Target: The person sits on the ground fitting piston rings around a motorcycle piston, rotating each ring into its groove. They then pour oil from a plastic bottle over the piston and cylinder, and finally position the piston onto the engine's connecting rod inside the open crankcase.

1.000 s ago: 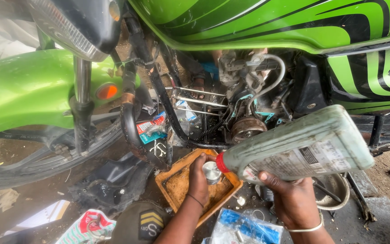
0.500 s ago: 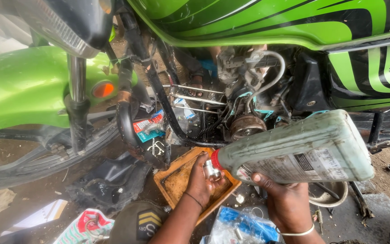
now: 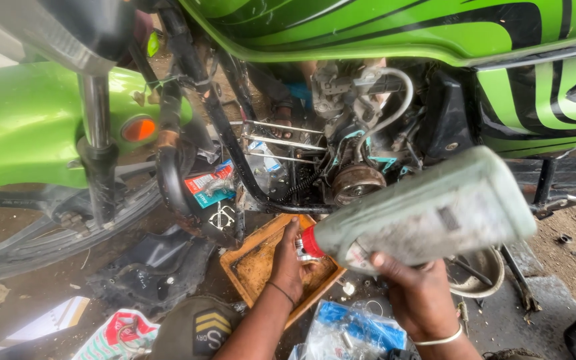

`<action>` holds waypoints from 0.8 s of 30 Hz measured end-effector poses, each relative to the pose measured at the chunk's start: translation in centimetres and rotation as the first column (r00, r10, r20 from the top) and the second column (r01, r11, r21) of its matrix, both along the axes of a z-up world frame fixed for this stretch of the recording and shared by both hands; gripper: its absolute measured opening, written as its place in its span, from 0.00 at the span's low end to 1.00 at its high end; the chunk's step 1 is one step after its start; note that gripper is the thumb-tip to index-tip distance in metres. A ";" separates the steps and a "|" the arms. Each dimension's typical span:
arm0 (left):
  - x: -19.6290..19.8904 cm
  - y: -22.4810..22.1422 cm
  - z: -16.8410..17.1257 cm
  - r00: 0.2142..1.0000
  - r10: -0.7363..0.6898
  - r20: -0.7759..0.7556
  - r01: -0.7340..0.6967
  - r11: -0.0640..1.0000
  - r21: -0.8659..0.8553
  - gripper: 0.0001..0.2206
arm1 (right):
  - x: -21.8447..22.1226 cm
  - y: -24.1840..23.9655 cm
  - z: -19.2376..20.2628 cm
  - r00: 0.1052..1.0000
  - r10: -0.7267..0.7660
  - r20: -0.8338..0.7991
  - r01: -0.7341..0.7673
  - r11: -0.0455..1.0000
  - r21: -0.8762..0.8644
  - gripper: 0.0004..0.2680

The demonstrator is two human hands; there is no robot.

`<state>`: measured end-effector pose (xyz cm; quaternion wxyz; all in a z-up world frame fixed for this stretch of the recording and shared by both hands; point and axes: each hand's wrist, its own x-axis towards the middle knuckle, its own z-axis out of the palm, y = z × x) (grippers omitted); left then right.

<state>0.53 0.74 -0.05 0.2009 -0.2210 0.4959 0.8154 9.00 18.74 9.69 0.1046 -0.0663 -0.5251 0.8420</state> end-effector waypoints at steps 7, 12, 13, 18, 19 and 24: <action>0.5 0.0 0.3 0.998 0.039 -0.044 -0.032 0.989 0.146 0.32 | 0.7 2.2 2.5 0.993 -0.087 0.081 0.108 0.945 -0.310 0.29; 0.5 0.2 0.0 0.991 0.126 0.047 -0.127 0.991 0.039 0.33 | 3.6 4.3 3.4 0.980 -0.169 0.107 0.197 0.902 -0.383 0.31; 0.4 0.3 -0.3 0.989 0.143 0.043 -0.143 0.989 0.019 0.33 | 4.4 5.1 3.2 0.978 -0.178 0.105 0.207 0.866 -0.455 0.32; 1.0 0.9 0.3 0.989 0.045 -0.138 -0.027 0.991 0.130 0.31 | 8.5 11.8 -0.6 0.975 -0.217 -0.040 0.178 0.883 -0.434 0.31; 1.1 1.1 0.0 0.955 0.022 -0.296 0.053 0.969 0.240 0.32 | 9.4 14.2 -2.7 0.968 -0.135 -0.210 0.020 0.882 -0.472 0.30; 1.9 1.4 0.3 0.853 -0.099 -0.512 0.262 0.930 0.257 0.40 | 10.5 13.9 -3.0 0.901 -0.426 0.087 0.433 0.864 -0.258 0.29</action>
